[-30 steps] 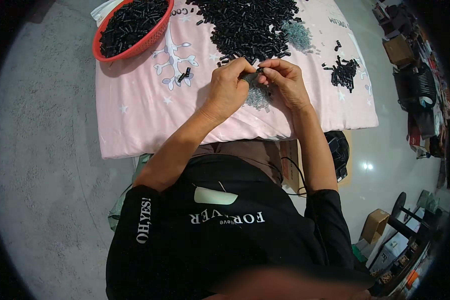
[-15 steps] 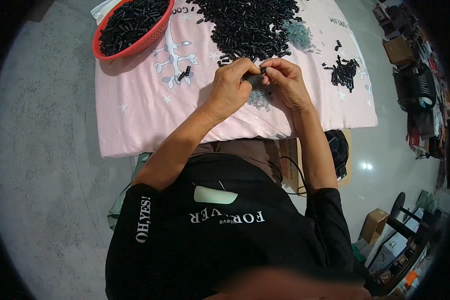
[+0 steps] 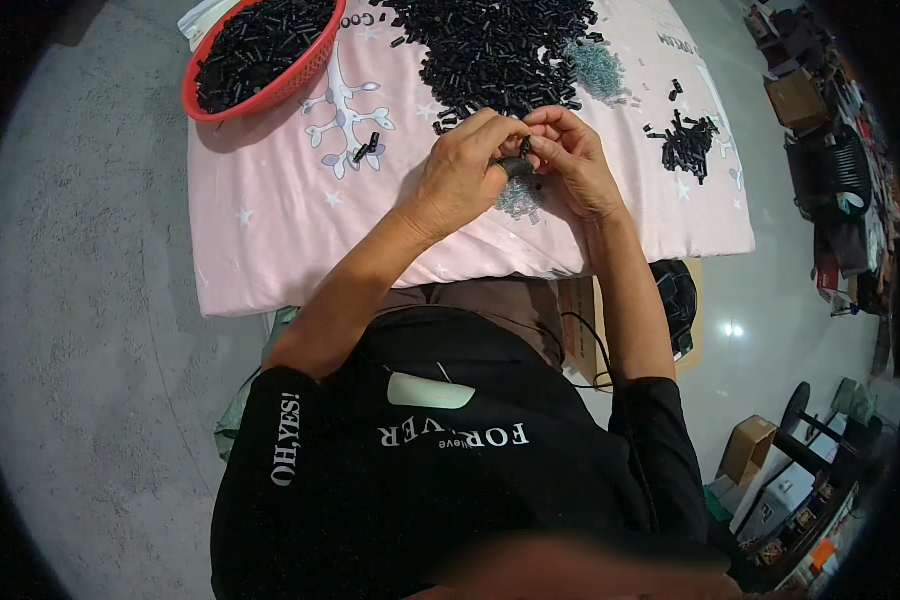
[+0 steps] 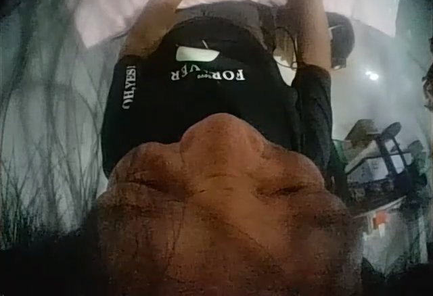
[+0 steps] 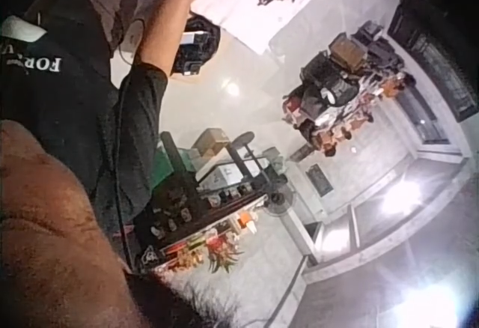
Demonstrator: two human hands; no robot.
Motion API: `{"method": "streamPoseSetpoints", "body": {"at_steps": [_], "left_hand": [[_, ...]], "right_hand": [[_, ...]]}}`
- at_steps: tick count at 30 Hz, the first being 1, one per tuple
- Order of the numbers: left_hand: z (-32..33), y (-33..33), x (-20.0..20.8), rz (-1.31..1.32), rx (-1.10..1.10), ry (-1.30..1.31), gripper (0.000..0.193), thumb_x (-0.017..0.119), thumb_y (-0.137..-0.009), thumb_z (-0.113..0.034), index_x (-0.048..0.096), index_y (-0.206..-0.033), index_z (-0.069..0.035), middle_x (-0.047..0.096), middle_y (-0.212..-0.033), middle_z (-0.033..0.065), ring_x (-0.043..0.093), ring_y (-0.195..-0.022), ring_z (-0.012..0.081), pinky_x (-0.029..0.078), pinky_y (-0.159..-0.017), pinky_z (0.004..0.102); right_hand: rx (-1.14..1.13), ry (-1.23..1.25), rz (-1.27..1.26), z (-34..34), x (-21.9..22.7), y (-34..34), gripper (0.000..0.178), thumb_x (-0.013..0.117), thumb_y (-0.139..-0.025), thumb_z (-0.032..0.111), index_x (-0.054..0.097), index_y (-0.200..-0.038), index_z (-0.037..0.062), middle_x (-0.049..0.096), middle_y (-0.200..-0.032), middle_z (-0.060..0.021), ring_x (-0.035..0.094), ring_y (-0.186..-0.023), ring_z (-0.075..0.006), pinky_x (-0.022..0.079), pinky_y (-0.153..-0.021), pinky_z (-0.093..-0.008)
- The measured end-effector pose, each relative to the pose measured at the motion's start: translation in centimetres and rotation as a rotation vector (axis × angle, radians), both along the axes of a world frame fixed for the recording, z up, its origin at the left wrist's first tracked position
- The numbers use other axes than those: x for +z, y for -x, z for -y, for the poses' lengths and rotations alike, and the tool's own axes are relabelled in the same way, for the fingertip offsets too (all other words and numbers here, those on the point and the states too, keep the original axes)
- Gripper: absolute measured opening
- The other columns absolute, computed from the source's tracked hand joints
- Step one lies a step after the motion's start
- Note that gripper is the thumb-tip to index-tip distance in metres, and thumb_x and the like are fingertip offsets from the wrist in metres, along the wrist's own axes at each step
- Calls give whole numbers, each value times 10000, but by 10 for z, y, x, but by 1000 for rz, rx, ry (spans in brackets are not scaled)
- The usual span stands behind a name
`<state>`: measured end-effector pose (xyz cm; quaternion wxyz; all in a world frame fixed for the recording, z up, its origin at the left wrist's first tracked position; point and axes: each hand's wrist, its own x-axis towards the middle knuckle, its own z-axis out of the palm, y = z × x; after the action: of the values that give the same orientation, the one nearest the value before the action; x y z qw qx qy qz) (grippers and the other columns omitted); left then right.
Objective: Assembling small plastic components by inserting tiny metal pins into them.
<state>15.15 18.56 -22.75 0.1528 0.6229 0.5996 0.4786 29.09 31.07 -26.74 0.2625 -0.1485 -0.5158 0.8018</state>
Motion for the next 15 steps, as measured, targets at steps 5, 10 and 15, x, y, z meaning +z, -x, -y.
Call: {"method": "streamPoseSetpoints", "body": {"at_steps": [5,10,15], "left_hand": [[-1,5,0,-74,-53,23,451,508,-721,124,609,-1136,-21,554,-906,105,597,-837,229,503,-766,344],[-2,4,2,-123,-69,-47,466,524,-682,126,601,-1111,-40,542,-900,130,598,-845,338,507,-759,427],[-4,0,-3,-159,-42,-85,444,521,-681,124,599,-1095,-15,562,-922,143,606,-855,337,504,-747,416]], "right_hand": [[32,9,-4,-1,-2,-1,211,649,-912,48,570,-1107,28,626,-900,-17,537,-705,-60,440,-626,-179],[39,37,-11,-2,-2,-2,180,651,-904,36,585,-1071,26,623,-840,-11,532,-653,-67,421,-593,-192],[54,89,-114,-5,-9,-4,123,679,-885,20,601,-978,40,648,-860,-28,537,-642,-72,436,-586,-189]]}}
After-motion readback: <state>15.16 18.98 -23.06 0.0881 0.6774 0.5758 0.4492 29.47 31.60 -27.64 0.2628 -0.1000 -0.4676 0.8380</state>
